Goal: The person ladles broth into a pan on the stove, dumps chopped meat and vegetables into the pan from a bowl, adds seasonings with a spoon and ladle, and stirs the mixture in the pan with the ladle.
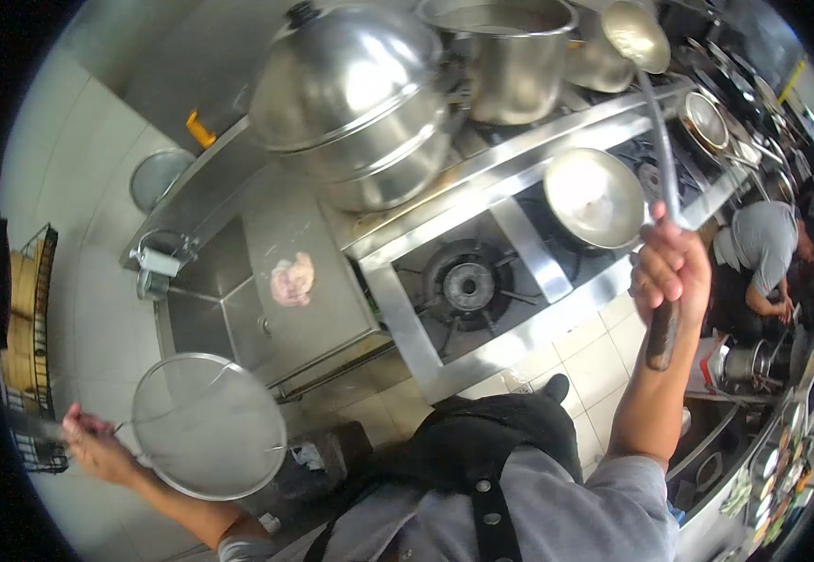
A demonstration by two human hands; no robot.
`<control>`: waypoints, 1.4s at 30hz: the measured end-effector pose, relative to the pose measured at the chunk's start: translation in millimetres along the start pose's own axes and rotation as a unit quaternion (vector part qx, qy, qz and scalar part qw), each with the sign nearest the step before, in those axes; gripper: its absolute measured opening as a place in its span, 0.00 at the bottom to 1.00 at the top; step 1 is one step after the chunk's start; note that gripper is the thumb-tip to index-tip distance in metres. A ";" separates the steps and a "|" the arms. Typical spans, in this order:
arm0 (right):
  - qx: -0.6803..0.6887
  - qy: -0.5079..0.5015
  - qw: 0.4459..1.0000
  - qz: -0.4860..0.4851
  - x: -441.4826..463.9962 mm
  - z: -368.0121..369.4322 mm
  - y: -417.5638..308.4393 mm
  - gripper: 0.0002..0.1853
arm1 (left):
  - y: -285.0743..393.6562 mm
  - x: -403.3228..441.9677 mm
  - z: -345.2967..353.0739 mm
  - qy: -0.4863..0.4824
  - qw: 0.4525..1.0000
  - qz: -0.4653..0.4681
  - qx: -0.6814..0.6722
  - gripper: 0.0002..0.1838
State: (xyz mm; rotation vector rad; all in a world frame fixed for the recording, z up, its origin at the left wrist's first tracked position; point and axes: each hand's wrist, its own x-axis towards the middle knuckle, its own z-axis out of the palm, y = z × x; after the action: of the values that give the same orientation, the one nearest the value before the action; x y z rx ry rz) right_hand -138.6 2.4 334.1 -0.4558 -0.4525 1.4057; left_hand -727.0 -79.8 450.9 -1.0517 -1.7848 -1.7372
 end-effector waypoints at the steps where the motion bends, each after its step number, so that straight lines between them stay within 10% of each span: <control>1: 0.010 0.009 1.000 0.010 -11.3 -13.8 -12.5 0.12 | 14.2 -25.3 23.3 -0.010 0.999 -0.024 -0.030 0.22; 10: -0.004 0.085 0.991 0.106 -99.4 -156.0 -116.4 0.10 | 197.1 -277.0 257.4 -0.335 0.893 -0.110 -0.281 0.13; 17: -0.045 0.175 0.974 0.136 -158.9 -231.7 -189.2 0.10 | 265.4 -442.3 392.1 -0.380 0.867 -0.157 -0.280 0.14; 25: -0.091 0.183 0.971 0.125 -113.4 -269.3 -250.9 0.10 | 200.9 -598.8 373.3 -0.341 0.824 -0.355 -0.282 0.15; 29: 0.004 0.027 0.991 0.133 -17.4 -280.7 -287.9 0.11 | 172.5 -615.4 317.6 -0.506 0.792 -0.261 -0.220 0.24; 35: -0.098 -0.082 0.983 0.135 171.1 -244.7 -352.7 0.16 | 182.1 -590.7 259.7 -0.536 0.405 -0.561 -0.484 0.28; 42: -0.551 -0.050 0.832 0.046 360.8 -205.3 -396.7 0.07 | 213.9 -610.6 253.1 -0.543 0.319 -0.675 -0.384 0.23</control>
State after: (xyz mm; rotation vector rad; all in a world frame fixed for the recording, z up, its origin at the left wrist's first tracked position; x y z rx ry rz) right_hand 342.2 310.4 394.6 -1.3483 -1.3556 1.1374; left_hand -137.4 18.0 96.7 -1.0853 -3.3275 -3.8102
